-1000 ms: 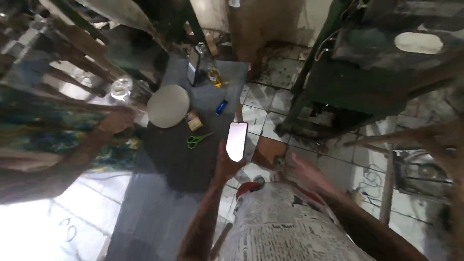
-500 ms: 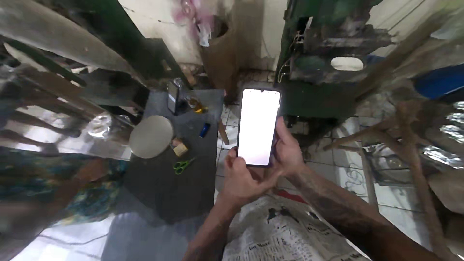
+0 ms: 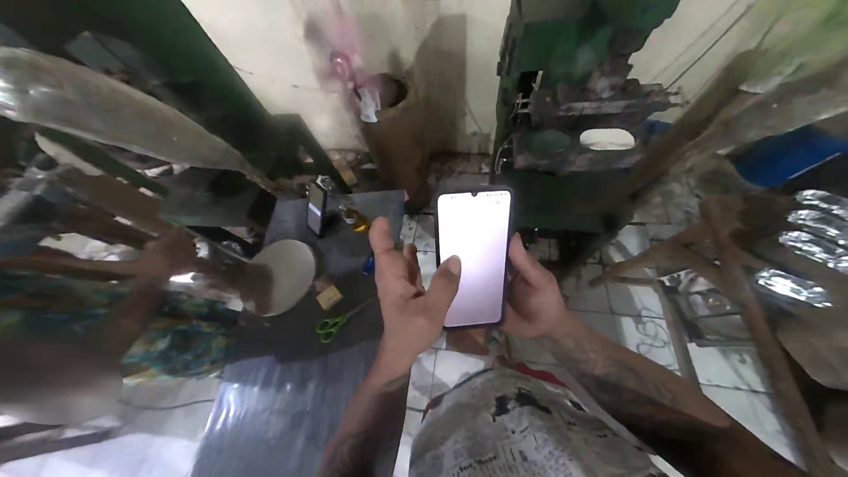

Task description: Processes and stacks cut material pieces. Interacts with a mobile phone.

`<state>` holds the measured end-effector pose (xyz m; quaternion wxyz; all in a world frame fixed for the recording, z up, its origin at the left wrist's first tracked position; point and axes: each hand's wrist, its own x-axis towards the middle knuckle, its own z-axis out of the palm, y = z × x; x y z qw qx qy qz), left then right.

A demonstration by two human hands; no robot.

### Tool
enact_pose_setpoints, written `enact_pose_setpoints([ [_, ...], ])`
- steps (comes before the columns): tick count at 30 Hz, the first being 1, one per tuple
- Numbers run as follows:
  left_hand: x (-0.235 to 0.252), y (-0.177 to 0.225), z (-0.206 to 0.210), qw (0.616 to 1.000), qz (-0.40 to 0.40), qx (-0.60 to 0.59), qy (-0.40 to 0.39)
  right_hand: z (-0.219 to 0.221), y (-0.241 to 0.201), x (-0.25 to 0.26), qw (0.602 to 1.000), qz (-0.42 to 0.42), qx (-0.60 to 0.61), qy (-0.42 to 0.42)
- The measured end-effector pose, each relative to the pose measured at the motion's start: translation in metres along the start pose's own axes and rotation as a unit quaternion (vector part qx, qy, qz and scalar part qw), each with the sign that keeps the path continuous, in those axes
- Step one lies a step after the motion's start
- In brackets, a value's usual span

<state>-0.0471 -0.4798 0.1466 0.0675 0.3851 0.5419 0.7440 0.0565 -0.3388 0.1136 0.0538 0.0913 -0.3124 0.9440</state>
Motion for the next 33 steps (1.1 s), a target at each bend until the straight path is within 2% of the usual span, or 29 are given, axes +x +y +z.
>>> enact_pose_setpoints([
  [4, -0.009, -0.007, 0.009, 0.997, -0.075, -0.005, -0.036, -0.001, -0.015, -0.008, 0.998, -0.015, -0.027, 0.048],
  [6, -0.019, -0.015, 0.015, 0.988, -0.131, -0.037, -0.079, -0.004, -0.026, -0.013, 0.995, -0.036, -0.052, 0.082],
  [8, -0.022, -0.025, 0.028, 0.971, -0.163, -0.107, -0.135, -0.006, -0.039, -0.018, 0.987, -0.065, -0.077, 0.127],
  [10, -0.02, -0.032, 0.045, 0.957, -0.184, -0.133, -0.181, -0.01, -0.052, -0.023, 0.983, -0.085, -0.084, 0.139],
  [16, -0.006, -0.043, 0.109, 0.965, -0.182, -0.079, -0.173, -0.035, -0.091, -0.046, 0.988, -0.103, -0.059, 0.099],
  [23, 0.01, -0.062, 0.21, 0.954, -0.158, -0.088, -0.239, -0.077, -0.17, -0.1, 0.976, -0.146, -0.086, 0.138],
  [27, 0.011, -0.075, 0.275, 0.963, -0.11, -0.063, -0.24, -0.106, -0.218, -0.136, 0.971, -0.153, -0.089, 0.162],
  [29, 0.009, -0.084, 0.305, 0.962, -0.087, -0.048, -0.255, -0.125, -0.235, -0.155, 0.974, -0.16, -0.066, 0.148],
  [33, 0.006, -0.098, 0.354, 0.949, -0.11, -0.038, -0.294, -0.153, -0.258, -0.191, 0.969, -0.173, -0.015, 0.174],
])
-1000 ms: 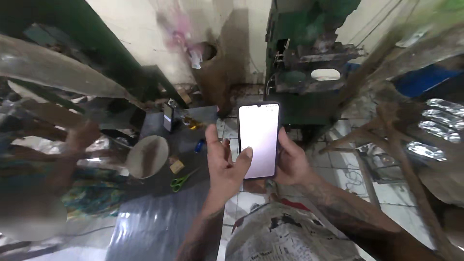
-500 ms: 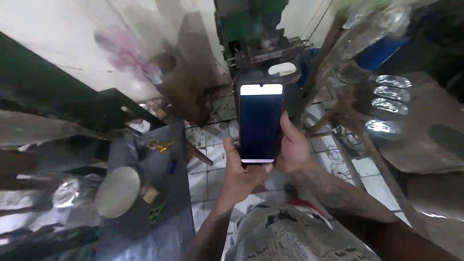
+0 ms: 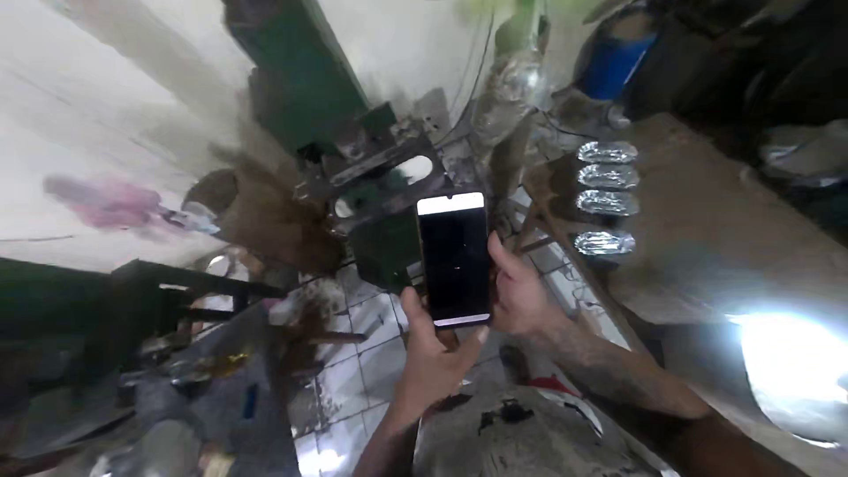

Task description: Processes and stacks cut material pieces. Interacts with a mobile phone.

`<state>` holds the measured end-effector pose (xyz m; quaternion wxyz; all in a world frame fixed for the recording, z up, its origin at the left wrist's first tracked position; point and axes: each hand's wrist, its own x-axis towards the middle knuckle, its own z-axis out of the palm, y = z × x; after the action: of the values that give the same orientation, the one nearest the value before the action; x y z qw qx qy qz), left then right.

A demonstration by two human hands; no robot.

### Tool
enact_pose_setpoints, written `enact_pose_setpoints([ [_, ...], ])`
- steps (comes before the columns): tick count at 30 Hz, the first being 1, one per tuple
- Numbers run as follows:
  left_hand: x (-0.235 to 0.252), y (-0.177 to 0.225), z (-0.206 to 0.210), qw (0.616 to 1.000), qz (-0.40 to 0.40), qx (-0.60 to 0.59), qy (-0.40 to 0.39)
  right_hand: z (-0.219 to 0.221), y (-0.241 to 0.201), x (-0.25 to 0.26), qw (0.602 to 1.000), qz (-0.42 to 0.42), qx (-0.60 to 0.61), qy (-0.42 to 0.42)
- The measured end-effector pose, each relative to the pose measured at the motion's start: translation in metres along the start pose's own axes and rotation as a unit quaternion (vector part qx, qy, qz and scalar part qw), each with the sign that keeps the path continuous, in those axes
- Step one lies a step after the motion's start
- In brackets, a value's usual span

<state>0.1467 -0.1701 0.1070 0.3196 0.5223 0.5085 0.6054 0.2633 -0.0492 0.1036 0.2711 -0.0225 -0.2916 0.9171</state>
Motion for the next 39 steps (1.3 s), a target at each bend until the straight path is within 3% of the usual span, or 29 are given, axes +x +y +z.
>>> enact_pose_setpoints([
  [5, 0.019, -0.012, 0.027, 0.996, -0.054, 0.068, -0.006, -0.026, -0.023, -0.011, 0.996, -0.031, -0.005, 0.08],
  [8, 0.022, -0.007, 0.029, 0.969, -0.063, 0.237, 0.04, -0.03, -0.018, -0.003, 0.995, -0.067, -0.007, 0.072],
  [11, 0.022, 0.0, 0.016, 0.945, -0.074, 0.316, 0.048, -0.029, -0.001, 0.009, 0.996, -0.071, 0.026, 0.053],
  [15, 0.016, 0.001, -0.022, 0.945, -0.112, 0.301, 0.056, -0.016, 0.025, 0.03, 0.998, -0.024, 0.055, 0.01],
  [21, -0.013, -0.001, -0.111, 0.944, -0.201, 0.257, 0.041, 0.019, 0.105, 0.063, 0.997, 0.051, 0.039, 0.052],
  [23, -0.026, -0.008, -0.142, 0.942, -0.22, 0.252, 0.044, 0.026, 0.134, 0.076, 0.994, 0.091, 0.054, 0.024],
  [27, -0.069, -0.033, -0.188, 0.947, -0.127, 0.284, 0.086, 0.046, 0.185, 0.092, 0.99, 0.13, 0.03, 0.041],
  [31, -0.095, -0.055, -0.219, 0.95, -0.028, 0.266, 0.159, 0.064, 0.204, 0.106, 0.978, 0.181, -0.083, 0.067],
  [33, -0.102, -0.061, -0.23, 0.969, -0.042, 0.18, 0.166, 0.068, 0.197, 0.113, 0.945, 0.227, -0.203, 0.119],
  [35, -0.102, -0.066, -0.236, 0.978, -0.052, 0.122, 0.164, 0.055, 0.176, 0.119, 0.894, 0.208, -0.363, 0.159],
  [37, -0.101, -0.072, -0.239, 0.984, -0.049, 0.1, 0.139, 0.04, 0.119, 0.122, 0.812, 0.128, -0.53, 0.206],
  [39, -0.098, -0.074, -0.238, 0.987, -0.054, 0.093, 0.12, 0.033, 0.025, 0.13, 0.716, -0.005, -0.65, 0.255],
])
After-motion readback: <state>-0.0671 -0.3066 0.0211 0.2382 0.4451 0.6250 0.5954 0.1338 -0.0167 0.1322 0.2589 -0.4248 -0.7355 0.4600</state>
